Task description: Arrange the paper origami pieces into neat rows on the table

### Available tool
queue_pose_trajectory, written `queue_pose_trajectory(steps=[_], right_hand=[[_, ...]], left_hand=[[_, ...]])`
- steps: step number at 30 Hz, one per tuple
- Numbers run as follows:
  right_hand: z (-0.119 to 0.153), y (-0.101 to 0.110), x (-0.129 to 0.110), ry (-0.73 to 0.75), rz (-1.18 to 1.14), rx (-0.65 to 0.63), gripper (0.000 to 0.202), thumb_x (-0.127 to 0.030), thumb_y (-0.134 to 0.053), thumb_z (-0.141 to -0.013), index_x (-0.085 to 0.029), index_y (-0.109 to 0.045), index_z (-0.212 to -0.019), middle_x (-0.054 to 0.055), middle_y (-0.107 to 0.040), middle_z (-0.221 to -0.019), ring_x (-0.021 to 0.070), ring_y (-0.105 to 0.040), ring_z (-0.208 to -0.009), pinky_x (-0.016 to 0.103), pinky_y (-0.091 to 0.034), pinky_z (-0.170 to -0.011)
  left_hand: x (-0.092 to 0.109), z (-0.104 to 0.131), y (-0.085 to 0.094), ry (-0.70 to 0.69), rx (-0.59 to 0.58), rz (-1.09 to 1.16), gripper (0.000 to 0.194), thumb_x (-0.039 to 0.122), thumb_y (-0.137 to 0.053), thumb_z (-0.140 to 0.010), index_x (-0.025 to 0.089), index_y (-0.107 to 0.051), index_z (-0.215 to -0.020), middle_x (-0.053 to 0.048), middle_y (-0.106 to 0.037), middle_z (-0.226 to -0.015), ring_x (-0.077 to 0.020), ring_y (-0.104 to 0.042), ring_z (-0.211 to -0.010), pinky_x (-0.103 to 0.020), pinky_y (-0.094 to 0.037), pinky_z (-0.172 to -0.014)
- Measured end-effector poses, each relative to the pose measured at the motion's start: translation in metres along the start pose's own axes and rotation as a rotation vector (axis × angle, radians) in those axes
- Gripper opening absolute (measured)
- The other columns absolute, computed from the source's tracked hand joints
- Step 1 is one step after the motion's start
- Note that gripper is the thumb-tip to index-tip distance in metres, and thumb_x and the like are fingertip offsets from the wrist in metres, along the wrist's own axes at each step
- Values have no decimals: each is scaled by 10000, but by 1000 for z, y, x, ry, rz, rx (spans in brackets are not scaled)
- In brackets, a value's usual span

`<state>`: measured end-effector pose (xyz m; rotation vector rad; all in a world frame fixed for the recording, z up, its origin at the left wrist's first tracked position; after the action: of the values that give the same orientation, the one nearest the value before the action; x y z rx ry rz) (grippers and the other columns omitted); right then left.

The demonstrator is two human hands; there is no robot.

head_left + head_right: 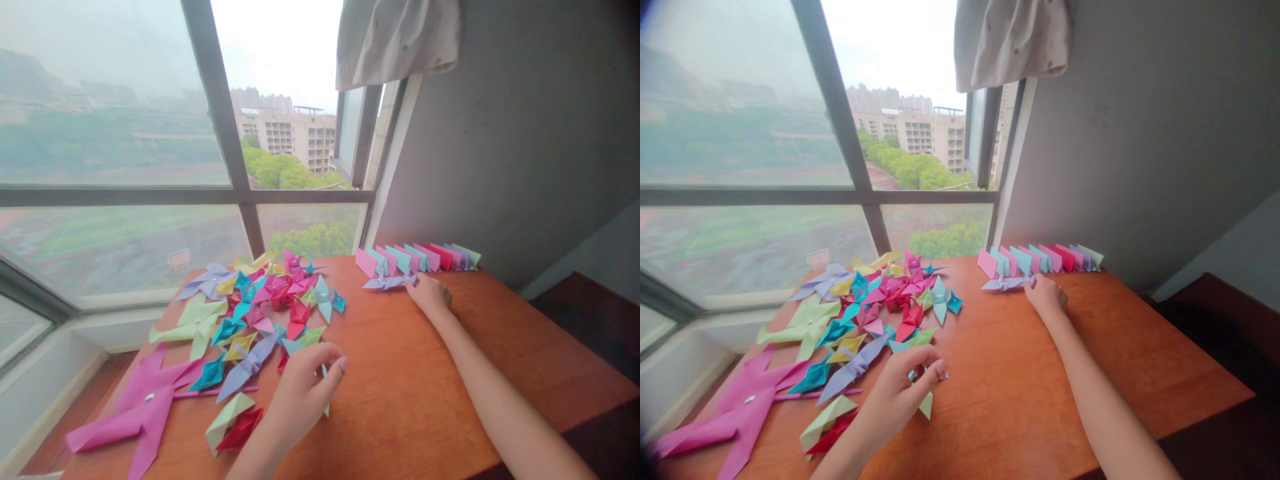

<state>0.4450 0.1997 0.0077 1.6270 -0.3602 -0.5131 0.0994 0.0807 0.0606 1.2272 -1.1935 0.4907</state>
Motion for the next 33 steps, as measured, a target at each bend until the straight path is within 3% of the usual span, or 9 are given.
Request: queue_pose_trajectory(steps=[9, 17, 21, 26, 29, 33], right_hand=[[1, -2, 4, -5, -16, -4, 370, -467, -441, -914, -233, -696, -1045, 127, -708, -970, 274, -661, -905, 328, -454, -717], [12, 6, 7, -32, -60, 10, 361, -472, -437, -911, -245, -704, -999, 102, -719, -949, 263, -656, -852, 295, -372, -623], [38, 8, 5, -3, -170, 36, 350, -495, -456, -904, -252, -705, -933, 71, -724, -934, 209, -627, -772, 266, -299, -571], [87, 1, -15, 271, -273, -29, 380, -416, -386, -935, -217, -646, -742, 48, -680, -717, 162, -564, -650, 256, -249, -558], [119, -2, -34, 413, -395, -103, 369, -346, -382, -922, -208, -595, -655, 18, -621, -607, 147, -543, -604, 245, -266, -563], [158, 0, -62, 577, -571, -224, 354, -297, -387, -909, -203, -570, -620, 3, -603, -596, 140, -550, -601, 234, -319, -584]], left_hand=[[0, 1, 0, 1, -10, -30, 264, 345, -526, -938, 189, -669, -779, -30, -672, -745, -170, -593, -707, -238, -397, -634], [1, -1, 6, -16, 30, -61, 251, 321, -527, -936, 186, -664, -774, -11, -669, -721, -153, -589, -683, -233, -400, -630], [-3, -3, 31, -3, 183, -79, 242, 370, -544, -924, 187, -670, -827, -8, -678, -745, -148, -579, -662, -236, -409, -620], [-13, 11, 61, 57, 418, -26, 249, 411, -553, -912, 194, -663, -966, -26, -718, -868, -180, -653, -780, -252, -477, -689], [-16, 35, 59, 66, 433, -172, 229, 396, -565, -907, 201, -666, -975, -24, -716, -882, -172, -647, -748, -255, -484, -673], [-20, 72, 40, -24, 410, -336, 151, 315, -541, -926, 219, -654, -957, 2, -689, -807, -137, -595, -627, -232, -458, -598]])
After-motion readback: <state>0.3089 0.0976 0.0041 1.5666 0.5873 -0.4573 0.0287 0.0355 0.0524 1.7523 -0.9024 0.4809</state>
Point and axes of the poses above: each hand's wrist, its own z-axis away from the middle knuckle, its own y-axis out of the back of the hand, x = y × z, the point moved 1 cm from there along -z, towards the middle knuckle
